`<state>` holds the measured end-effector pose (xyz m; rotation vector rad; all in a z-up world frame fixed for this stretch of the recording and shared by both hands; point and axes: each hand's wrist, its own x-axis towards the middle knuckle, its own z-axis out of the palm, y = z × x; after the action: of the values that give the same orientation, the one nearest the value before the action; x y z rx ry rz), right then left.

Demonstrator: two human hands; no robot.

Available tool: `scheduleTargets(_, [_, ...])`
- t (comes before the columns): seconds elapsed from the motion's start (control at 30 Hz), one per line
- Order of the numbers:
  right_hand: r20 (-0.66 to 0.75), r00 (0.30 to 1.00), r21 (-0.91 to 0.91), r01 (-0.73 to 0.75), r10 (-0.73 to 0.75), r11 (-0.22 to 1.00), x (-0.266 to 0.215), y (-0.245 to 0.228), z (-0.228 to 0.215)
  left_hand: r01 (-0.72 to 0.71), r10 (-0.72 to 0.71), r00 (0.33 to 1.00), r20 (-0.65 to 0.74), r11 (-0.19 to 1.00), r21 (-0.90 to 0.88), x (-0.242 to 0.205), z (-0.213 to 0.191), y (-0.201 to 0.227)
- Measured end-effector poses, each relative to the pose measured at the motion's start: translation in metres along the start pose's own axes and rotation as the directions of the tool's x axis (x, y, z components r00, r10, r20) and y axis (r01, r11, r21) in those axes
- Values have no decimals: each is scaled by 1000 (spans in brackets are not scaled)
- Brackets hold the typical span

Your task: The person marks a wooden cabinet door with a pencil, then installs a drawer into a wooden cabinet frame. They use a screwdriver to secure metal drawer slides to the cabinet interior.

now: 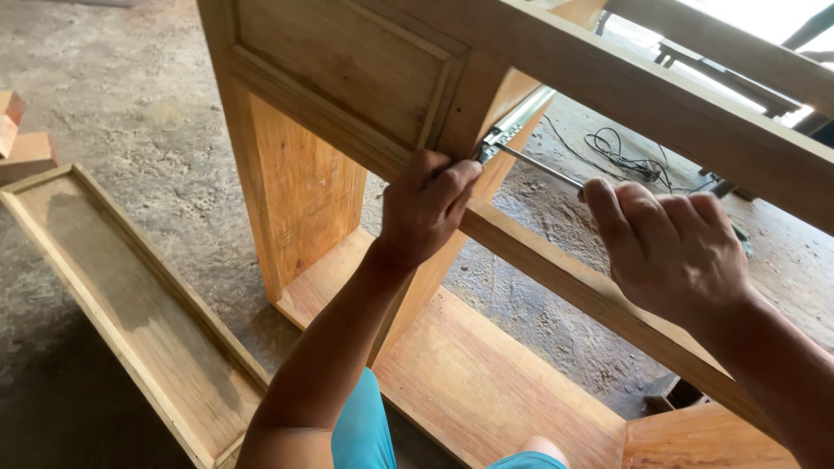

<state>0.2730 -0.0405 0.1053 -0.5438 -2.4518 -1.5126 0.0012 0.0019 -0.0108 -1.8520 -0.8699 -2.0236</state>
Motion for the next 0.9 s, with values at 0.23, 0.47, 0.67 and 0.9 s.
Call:
scheduleTargets(0.23, [891,386,444,-851,240,-282,41,23,-19,26,-27,1000,8,1000,11,-6,3,1])
scheduleTargets(0.47, [58,969,417,-243,241,876,14,9,-6,16,-15,1000,20,1000,-8,3,-1,2])
scheduleTargets(0.67, [719,462,462,-876,519,140,34,27,-1,-5,5,1000,-1,1000,-1,6,4,-10])
scheduleTargets(0.9, [860,350,277,-931,372,237,20,15,-5,10,-10,999,33,1000,-14,8,-3,-1])
